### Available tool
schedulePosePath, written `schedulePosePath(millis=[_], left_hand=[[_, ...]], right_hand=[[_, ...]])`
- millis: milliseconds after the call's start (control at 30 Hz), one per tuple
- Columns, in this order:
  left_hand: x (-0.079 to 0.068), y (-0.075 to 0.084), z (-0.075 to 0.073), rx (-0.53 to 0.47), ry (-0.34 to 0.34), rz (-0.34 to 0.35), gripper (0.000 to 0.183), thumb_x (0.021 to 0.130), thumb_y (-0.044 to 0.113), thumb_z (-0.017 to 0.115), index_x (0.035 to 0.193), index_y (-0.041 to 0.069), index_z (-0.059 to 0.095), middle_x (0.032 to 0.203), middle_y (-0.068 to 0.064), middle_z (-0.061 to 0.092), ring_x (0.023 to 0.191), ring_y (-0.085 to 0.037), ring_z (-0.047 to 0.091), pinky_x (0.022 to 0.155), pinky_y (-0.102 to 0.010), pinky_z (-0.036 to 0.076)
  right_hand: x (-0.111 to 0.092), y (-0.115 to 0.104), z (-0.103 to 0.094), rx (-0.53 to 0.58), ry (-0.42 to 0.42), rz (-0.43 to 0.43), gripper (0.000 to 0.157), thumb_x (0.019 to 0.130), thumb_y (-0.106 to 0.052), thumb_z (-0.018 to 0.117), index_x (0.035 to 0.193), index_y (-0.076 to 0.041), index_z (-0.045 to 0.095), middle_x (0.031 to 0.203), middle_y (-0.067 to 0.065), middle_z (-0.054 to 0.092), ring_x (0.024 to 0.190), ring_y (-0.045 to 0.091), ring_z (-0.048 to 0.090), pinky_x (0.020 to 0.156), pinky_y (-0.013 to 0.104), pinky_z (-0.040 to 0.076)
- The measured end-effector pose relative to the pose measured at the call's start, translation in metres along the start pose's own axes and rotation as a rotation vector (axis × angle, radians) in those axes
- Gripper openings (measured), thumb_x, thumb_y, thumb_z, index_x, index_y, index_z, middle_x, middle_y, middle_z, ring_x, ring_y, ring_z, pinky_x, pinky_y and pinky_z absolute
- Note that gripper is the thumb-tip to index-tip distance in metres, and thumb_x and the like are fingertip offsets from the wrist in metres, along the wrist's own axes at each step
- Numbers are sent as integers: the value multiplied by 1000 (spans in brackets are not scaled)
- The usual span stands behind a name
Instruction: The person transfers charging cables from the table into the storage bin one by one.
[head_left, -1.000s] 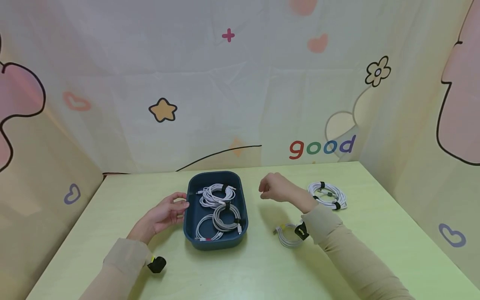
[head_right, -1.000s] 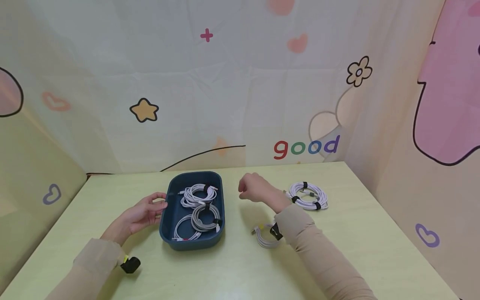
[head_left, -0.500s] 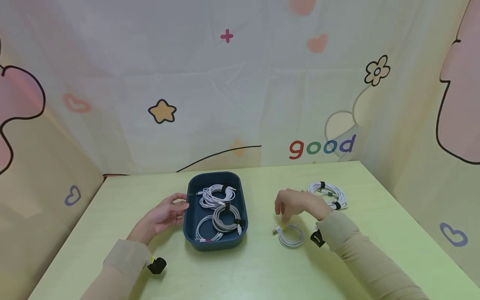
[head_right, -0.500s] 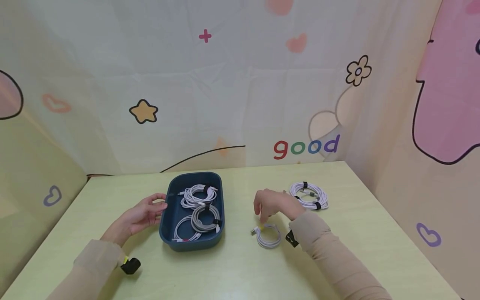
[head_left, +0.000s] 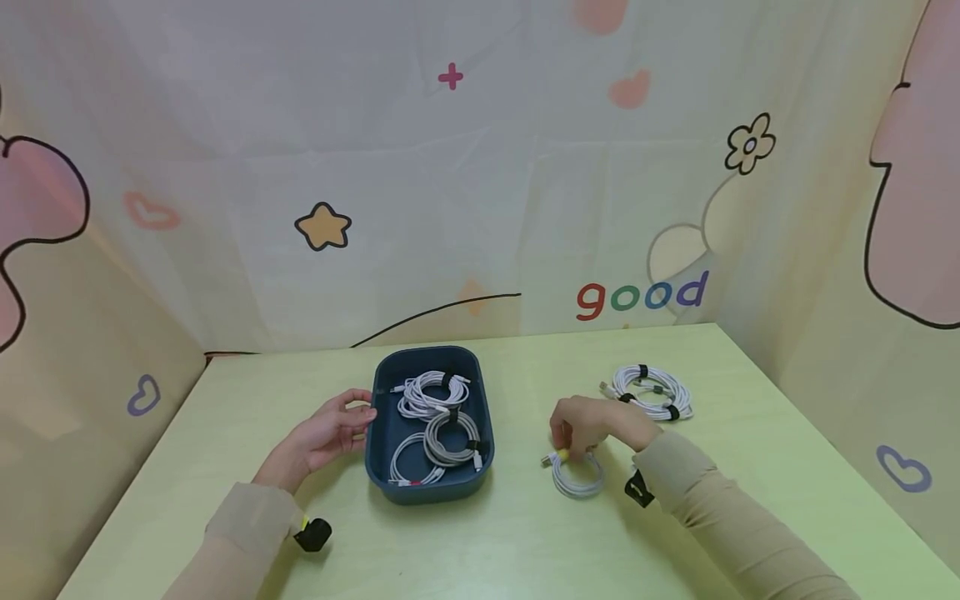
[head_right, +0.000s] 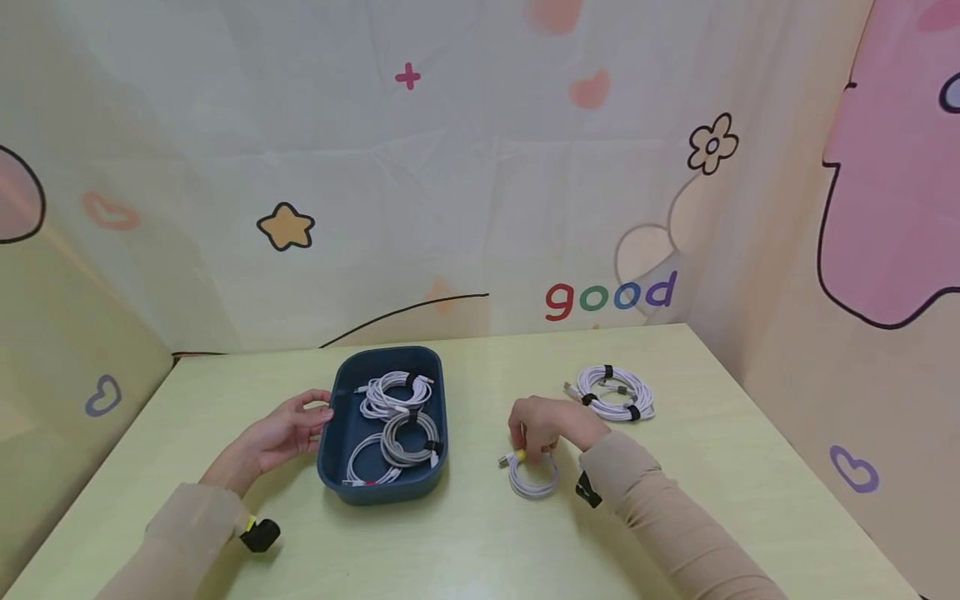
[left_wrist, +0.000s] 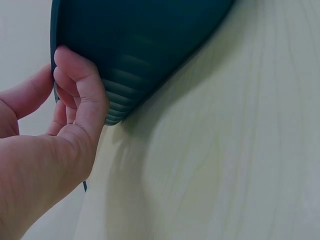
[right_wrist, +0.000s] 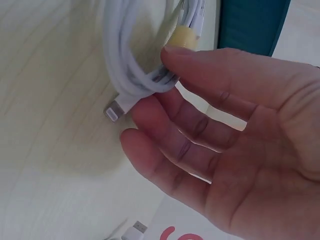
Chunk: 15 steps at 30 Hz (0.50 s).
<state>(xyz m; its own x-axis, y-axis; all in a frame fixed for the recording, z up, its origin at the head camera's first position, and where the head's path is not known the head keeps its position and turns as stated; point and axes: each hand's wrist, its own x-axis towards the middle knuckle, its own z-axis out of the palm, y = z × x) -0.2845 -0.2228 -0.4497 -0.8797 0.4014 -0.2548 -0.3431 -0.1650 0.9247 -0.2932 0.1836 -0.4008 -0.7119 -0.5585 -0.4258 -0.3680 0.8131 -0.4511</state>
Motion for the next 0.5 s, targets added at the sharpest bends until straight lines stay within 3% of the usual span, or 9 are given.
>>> schedulePosePath(millis=[500], left_hand=[[-1, 1, 1, -13, -34, 22, 28, 98, 4, 50, 120, 10, 35, 90, 2, 64, 71, -10, 62, 68, -27, 55]], right_hand=[[-1, 12, -15, 24, 23, -100, 12, 77, 3, 71, 85, -3, 64, 72, -2, 59, 57, 9, 47, 53, 20, 41]])
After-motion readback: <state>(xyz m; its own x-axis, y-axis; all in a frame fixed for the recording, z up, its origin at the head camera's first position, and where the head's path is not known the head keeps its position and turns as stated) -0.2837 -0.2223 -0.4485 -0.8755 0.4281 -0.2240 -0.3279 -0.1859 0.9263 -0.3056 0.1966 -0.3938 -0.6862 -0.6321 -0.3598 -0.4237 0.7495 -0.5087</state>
